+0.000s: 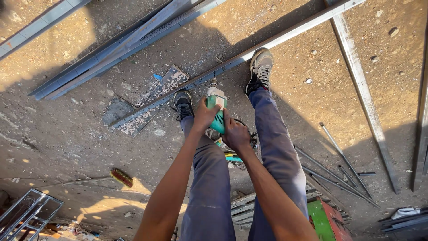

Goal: The person sits on the ground holding a green electric grinder and grinds the surface of a long metal bar laid on the ground, moving the tool repeatedly along the bar between their feet.

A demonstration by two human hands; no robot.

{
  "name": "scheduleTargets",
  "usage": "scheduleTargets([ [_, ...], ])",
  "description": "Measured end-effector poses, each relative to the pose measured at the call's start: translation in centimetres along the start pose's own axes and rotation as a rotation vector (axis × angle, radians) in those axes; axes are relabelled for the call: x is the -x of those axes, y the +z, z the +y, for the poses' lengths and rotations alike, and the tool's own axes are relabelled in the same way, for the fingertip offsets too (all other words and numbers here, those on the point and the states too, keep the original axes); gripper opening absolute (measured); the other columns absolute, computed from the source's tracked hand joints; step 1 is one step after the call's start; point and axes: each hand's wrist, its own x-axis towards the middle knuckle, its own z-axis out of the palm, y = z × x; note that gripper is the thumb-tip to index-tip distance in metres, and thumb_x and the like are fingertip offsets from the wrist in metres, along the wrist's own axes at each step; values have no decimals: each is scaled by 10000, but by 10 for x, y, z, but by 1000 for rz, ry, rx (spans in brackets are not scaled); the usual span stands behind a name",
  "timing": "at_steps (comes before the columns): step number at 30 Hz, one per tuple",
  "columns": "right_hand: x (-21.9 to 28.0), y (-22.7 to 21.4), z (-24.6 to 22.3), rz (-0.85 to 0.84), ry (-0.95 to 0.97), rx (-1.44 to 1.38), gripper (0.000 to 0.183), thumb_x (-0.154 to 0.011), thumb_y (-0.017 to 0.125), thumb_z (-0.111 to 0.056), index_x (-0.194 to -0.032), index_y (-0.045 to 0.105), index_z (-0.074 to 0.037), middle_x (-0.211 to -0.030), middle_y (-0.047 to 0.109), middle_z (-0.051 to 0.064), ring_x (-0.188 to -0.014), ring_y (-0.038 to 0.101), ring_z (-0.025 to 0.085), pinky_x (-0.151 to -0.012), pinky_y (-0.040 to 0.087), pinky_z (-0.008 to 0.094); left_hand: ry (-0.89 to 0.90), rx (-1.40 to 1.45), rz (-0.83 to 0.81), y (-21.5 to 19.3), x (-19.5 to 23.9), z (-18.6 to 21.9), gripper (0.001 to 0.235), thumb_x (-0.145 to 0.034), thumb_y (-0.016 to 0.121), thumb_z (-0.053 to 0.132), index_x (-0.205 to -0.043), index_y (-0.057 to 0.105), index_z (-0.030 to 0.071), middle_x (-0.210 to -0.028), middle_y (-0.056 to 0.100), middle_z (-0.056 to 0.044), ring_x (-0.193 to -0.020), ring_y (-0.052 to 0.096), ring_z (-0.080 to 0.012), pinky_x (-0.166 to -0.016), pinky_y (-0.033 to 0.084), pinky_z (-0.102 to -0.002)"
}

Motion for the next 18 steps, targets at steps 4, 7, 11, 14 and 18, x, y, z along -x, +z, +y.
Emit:
scheduleTargets([
  [4, -10, -20, -9, -49, 26, -67, 908, -816, 620, -256, -1628, 264, -60, -1084, 701, 169, -744, 747, 424, -592, 621, 572, 46, -292, 208, 11, 15, 17, 716, -920, 618, 491, -1512, 414, 144, -1399, 530, -226, -1190, 642, -481, -933, 566, -668],
  [7, -12, -21, -8, -84, 54, -108, 917, -815, 602, -268, -1628, 243, -40, -1096, 696, 193, -732, 736, 463, -598, 611, 593, 155, -368, 289, 12, 21, 29, 524, -1004, 562, 349, -1441, 503, 68, -1267, 595, -271, -1060, 698, -492, -807, 621, -632],
  [11, -13, -15, 0, -71, 10, -60, 944, -772, 587, -268, -1635, 258, -74, -1041, 693, 156, -718, 740, 449, -597, 604, 581, 262, -407, 387, 18, 9, 13, 420, -1024, 567, 304, -1347, 558, 35, -1151, 650, -283, -967, 727, -482, -734, 649, -618],
  [14, -6, -2, 9, 2, -64, 6, 943, -740, 599, -266, -1614, 315, -54, -992, 694, 134, -686, 740, 410, -571, 606, 547, 350, -449, 436, 31, -4, -19, 417, -1009, 568, 324, -1316, 588, 42, -1081, 691, -273, -915, 739, -468, -700, 642, -613],
  [18, 3, 19, 27, 110, -133, 155, 926, -707, 614, -243, -1586, 393, -55, -920, 666, 79, -635, 740, 317, -533, 612, 467, 413, -463, 454, 46, -16, -38, 464, -950, 599, 356, -1343, 591, 109, -1047, 716, -273, -875, 739, -496, -699, 618, -657],
])
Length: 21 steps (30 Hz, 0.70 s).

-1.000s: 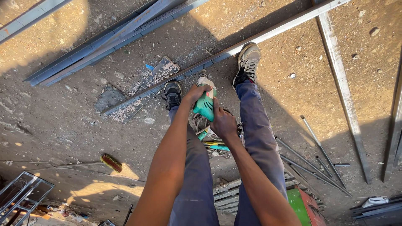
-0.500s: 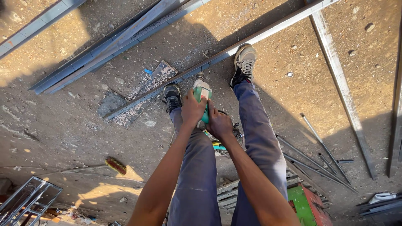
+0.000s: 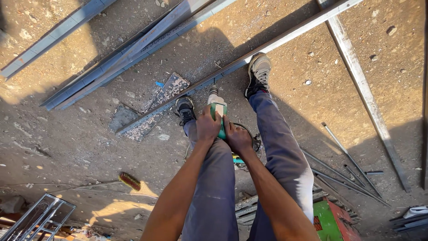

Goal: The person sits on the ground holding a green electric grinder and grinds the surface of a long metal bar laid on the ground, moving the tool repeatedly along the bar between their feet.

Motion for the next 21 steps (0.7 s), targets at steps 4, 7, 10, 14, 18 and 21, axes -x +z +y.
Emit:
scheduleTargets([
  [4, 0, 7, 6, 58, -47, 133, 869, -712, 615, -212, -1552, 448, -65, -860, 636, 22, -594, 725, 241, -498, 603, 403, -21, 76, -53, -11, -2, 9, 481, -976, 572, 325, -1406, 553, 111, -1157, 684, -294, -986, 716, -519, -794, 611, -699],
  [7, -4, -6, 10, 51, -50, 178, 850, -719, 606, -209, -1542, 459, -55, -851, 641, -2, -608, 729, 207, -489, 594, 372, -77, 133, -91, -23, -12, 24, 501, -993, 581, 306, -1437, 535, 77, -1221, 665, -298, -1080, 692, -513, -861, 603, -708],
  [10, -3, -12, 10, 86, -59, 174, 836, -737, 619, -179, -1548, 456, -57, -858, 643, 11, -600, 726, 203, -493, 596, 360, -439, 274, -348, -6, -30, 2, 1075, -830, 691, 767, -1578, 309, 96, -1338, 603, -308, -1304, 569, -495, -1088, 445, -676],
  [14, -9, -17, 16, 72, -57, 134, 831, -749, 619, -155, -1553, 445, -37, -860, 648, 23, -598, 725, 215, -485, 593, 373, -634, 333, -481, 6, -45, 3, 1159, -604, 845, 774, -1451, 449, 91, -1345, 646, -224, -1301, 608, -405, -1115, 455, -557],
  [18, -14, -38, 14, 52, -81, 121, 785, -763, 624, -125, -1523, 475, -2, -878, 676, 52, -601, 732, 225, -491, 591, 363, -649, 345, -444, -5, -43, 10, 1089, -607, 848, 755, -1399, 510, 88, -1326, 653, -214, -1297, 610, -403, -1113, 455, -549],
  [21, -22, -50, 7, 34, -70, 115, 734, -751, 602, -148, -1467, 525, -6, -843, 653, 19, -581, 730, 225, -477, 587, 384, -505, 0, -455, -38, -34, 45, 891, -883, 526, 744, -1549, 335, 184, -1324, 638, -241, -1284, 602, -482, -1038, 478, -637],
])
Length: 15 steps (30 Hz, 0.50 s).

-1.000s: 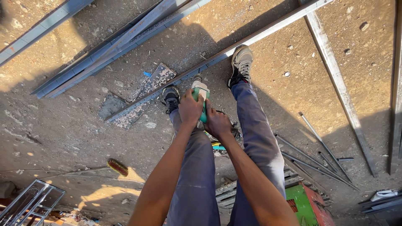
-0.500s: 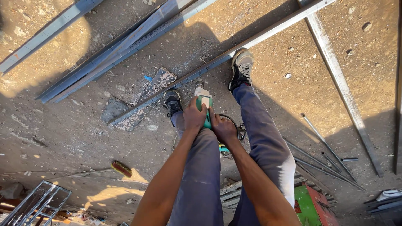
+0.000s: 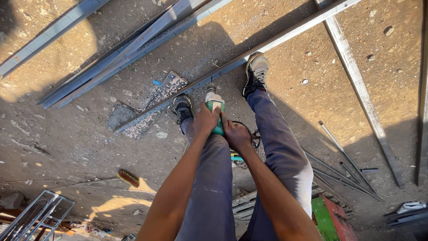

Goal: The person sits on the ground holding a green electric grinder and grinds the surface of a long metal bar laid on the ground, moving the tool repeatedly along the bar between their feet.

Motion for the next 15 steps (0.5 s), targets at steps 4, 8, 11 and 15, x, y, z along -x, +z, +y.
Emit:
scheduleTargets([
  [4, -6, -16, -6, -34, -30, -6, 493, -742, 600, -169, -1222, 663, -79, -830, 621, -23, -560, 721, 216, -432, 561, 340, 66, 4, 130, -3, 27, -2, 727, -975, 522, 563, -1499, 400, 74, -1157, 679, -318, -1132, 668, -546, -947, 547, -642],
  [8, -15, -10, -3, -47, -23, -38, 474, -775, 591, -131, -1235, 636, -24, -835, 602, 24, -571, 730, 278, -443, 567, 388, 193, -71, 238, 7, -2, -10, 617, -950, 575, 516, -1402, 525, 99, -1056, 725, -299, -1044, 712, -525, -903, 587, -610],
  [11, -7, -3, -7, -79, -25, -8, 558, -804, 574, -115, -1352, 576, -9, -825, 597, 25, -584, 738, 262, -459, 572, 377, 243, -82, 269, 13, -3, -18, 569, -928, 586, 488, -1362, 562, 122, -1006, 734, -285, -997, 731, -500, -875, 596, -596],
  [15, -3, 11, -14, -45, -25, 64, 728, -787, 593, -152, -1493, 499, 1, -803, 610, 22, -587, 741, 222, -466, 575, 362, 336, -72, 293, 6, 3, -17, 573, -927, 588, 430, -1364, 565, 60, -1002, 729, -318, -992, 727, -518, -883, 584, -612],
])
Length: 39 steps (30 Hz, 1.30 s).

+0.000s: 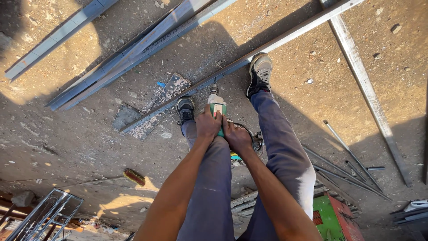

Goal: The person sits on the ground holding a green electric grinder and grinds the surface of a long metal bar laid on the ground, moving the tool repeatedly along the bar between their feet.

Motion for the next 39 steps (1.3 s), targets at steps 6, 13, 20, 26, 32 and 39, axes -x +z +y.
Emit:
scheduleTargets([
  [6, -9, -12, 14, -38, 0, -59, 779, -772, 583, -141, -1526, 457, 7, -801, 627, 40, -586, 741, 257, -472, 579, 390, 13, 23, 4, -2, -8, 10, 606, -924, 594, 422, -1363, 592, 3, -966, 730, -320, -939, 741, -511, -815, 601, -607],
  [13, -24, -24, -4, -68, 11, -27, 731, -783, 582, -129, -1492, 480, 14, -824, 624, 24, -594, 745, 230, -480, 578, 358, -33, -1, -81, -20, -22, -5, 451, -915, 562, 497, -1197, 638, 153, -875, 736, -282, -932, 741, -500, -839, 588, -596],
  [20, -28, -21, 1, -91, 10, -20, 730, -799, 573, -130, -1513, 477, -12, -808, 627, 24, -589, 745, 234, -470, 579, 373, -70, -1, -127, -30, -24, 7, 464, -929, 552, 501, -1218, 617, 144, -926, 735, -291, -973, 729, -514, -881, 575, -583],
  [26, -33, -24, -14, -100, 68, -39, 706, -812, 563, -125, -1500, 485, 9, -816, 643, 29, -605, 754, 235, -491, 589, 381, -153, 5, -374, -26, -61, -8, 790, -871, 550, 629, -1485, 436, 145, -1238, 689, -284, -1235, 642, -460, -1057, 490, -573],
  [32, -32, -25, -17, -107, 70, -54, 753, -799, 574, -126, -1523, 447, 32, -822, 640, 43, -601, 750, 245, -502, 594, 388, -365, 35, -507, -79, -54, 51, 1050, -729, 720, 672, -1508, 455, 21, -1421, 638, -193, -1362, 587, -346, -1133, 456, -461],
  [39, -28, -22, -14, -138, 106, -107, 781, -799, 576, -141, -1540, 412, 45, -836, 644, 63, -622, 752, 261, -511, 600, 413, -408, 67, -436, -74, -46, 62, 1049, -645, 752, 687, -1428, 548, 18, -1356, 666, -203, -1305, 619, -399, -1070, 505, -506],
])
